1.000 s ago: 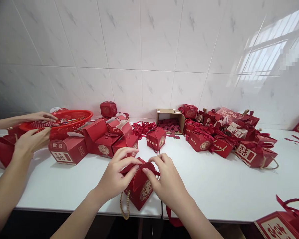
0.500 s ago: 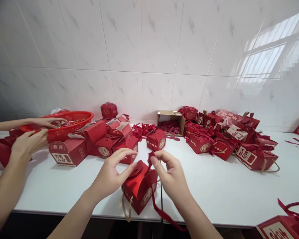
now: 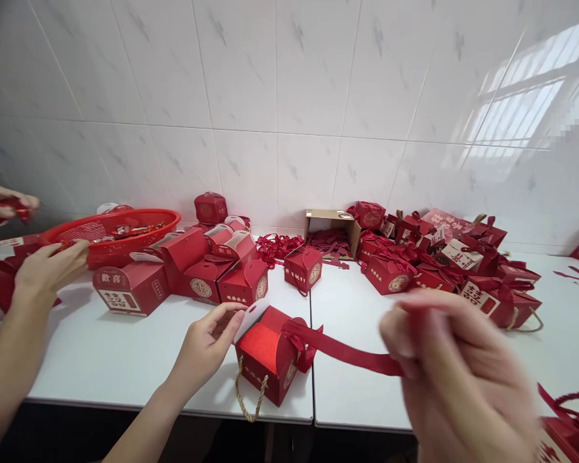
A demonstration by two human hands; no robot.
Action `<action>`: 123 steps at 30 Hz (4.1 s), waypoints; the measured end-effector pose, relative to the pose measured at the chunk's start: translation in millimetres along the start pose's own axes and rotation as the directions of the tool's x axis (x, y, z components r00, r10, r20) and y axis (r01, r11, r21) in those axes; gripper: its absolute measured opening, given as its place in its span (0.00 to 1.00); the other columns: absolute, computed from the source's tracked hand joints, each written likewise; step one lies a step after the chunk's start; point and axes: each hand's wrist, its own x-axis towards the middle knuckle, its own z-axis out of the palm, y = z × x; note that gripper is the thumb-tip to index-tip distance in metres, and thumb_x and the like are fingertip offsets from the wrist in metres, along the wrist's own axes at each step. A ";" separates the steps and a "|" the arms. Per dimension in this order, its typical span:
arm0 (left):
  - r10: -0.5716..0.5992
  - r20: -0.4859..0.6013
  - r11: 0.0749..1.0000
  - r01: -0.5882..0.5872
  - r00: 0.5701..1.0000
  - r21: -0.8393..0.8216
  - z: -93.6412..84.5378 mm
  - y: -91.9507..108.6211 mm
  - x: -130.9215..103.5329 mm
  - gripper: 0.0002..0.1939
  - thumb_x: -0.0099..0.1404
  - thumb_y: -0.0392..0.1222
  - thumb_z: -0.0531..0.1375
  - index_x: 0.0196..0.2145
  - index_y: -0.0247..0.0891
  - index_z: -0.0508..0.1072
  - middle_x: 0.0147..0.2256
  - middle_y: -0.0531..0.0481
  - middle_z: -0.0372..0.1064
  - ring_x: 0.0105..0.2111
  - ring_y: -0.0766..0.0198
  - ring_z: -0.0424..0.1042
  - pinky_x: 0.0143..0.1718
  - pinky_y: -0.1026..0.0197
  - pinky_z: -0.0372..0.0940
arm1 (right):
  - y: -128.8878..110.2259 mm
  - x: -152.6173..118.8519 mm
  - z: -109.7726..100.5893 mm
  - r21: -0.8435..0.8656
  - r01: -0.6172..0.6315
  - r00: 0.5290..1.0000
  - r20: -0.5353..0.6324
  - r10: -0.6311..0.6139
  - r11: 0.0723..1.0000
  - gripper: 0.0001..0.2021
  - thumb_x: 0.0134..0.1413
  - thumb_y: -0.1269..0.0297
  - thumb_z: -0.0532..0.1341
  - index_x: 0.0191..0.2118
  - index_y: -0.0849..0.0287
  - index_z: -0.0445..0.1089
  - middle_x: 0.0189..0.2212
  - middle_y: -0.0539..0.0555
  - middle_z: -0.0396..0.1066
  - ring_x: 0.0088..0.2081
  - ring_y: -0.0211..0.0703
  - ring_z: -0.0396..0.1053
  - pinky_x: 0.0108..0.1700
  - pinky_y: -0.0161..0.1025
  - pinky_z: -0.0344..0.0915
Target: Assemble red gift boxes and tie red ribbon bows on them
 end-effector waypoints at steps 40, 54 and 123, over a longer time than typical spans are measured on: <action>-0.240 0.091 0.834 0.157 0.967 0.530 -43.0 -43.7 0.4 0.13 0.64 0.46 0.50 0.25 0.40 0.64 0.25 0.49 0.70 0.28 0.58 0.70 0.31 0.60 0.59 | 47.9 -7.8 42.7 -0.511 -0.091 0.837 0.425 0.343 0.855 0.12 0.61 0.54 0.51 0.37 0.55 0.66 0.36 0.53 0.70 0.39 0.44 0.67 0.42 0.40 0.62; -0.101 0.322 0.979 0.152 0.941 -0.138 13.7 -2.2 6.8 0.16 0.65 0.56 0.51 0.31 0.41 0.61 0.30 0.55 0.60 0.31 0.65 0.62 0.33 0.65 0.60 | 93.1 -55.2 47.3 -0.254 -0.471 0.730 0.425 0.535 0.845 0.17 0.57 0.49 0.57 0.43 0.56 0.60 0.25 0.45 0.60 0.27 0.36 0.63 0.31 0.35 0.61; -0.476 0.006 0.360 0.200 0.880 -0.911 -20.8 4.2 13.6 0.13 0.66 0.39 0.55 0.46 0.44 0.76 0.43 0.48 0.74 0.34 0.67 0.71 0.30 0.65 0.68 | 96.9 -49.6 29.2 0.693 -0.559 0.612 -0.026 0.790 0.456 0.08 0.44 0.64 0.69 0.31 0.53 0.70 0.25 0.45 0.67 0.26 0.32 0.65 0.25 0.30 0.67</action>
